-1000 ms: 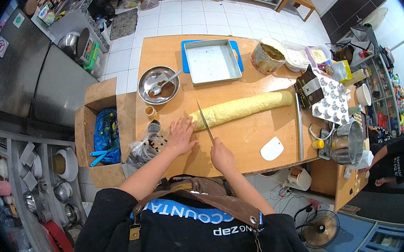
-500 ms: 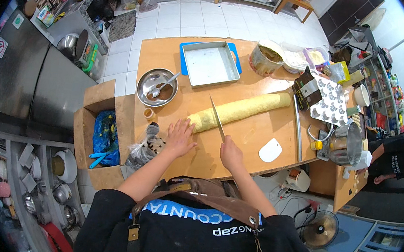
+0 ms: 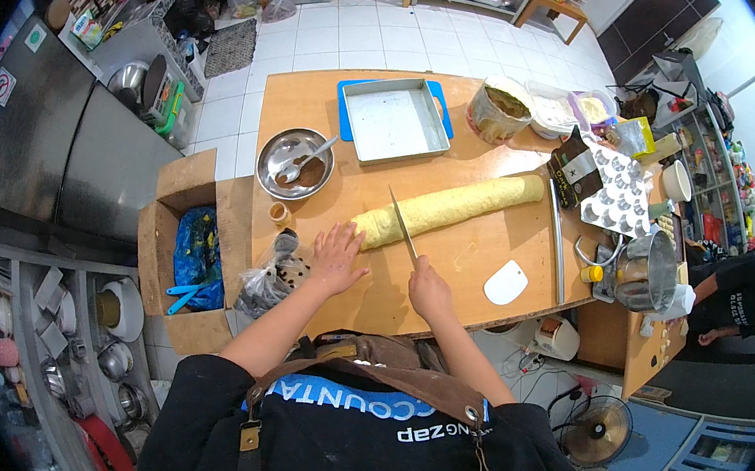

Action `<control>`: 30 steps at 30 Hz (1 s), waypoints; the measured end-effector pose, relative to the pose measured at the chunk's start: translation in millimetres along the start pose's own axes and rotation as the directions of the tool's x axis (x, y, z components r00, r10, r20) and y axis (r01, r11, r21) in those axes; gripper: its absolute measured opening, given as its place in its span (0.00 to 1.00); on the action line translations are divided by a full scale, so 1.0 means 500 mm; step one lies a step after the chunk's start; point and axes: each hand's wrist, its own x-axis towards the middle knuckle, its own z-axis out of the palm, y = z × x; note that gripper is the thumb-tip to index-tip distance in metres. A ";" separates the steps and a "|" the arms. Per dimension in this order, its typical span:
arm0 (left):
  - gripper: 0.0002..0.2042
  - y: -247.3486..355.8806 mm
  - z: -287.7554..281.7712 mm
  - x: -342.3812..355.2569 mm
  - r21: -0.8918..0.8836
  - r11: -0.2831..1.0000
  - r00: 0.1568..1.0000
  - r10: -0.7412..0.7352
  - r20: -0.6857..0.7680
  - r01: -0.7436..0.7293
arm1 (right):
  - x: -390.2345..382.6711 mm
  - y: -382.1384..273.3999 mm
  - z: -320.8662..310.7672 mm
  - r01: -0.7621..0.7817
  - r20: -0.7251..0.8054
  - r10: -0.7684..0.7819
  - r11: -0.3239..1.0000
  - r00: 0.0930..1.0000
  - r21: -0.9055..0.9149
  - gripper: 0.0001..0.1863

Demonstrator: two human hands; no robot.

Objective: The person rolls a sheet of dough into a long cylinder by hand, cuts the cylinder into individual slices using a knife, and places the slices into a square metal baking pan.

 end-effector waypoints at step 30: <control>0.39 0.007 -0.004 0.003 0.012 1.000 1.000 -0.016 0.022 0.015 | 0.023 0.063 -0.031 -0.032 -0.094 0.037 0.998 0.995 0.051 0.11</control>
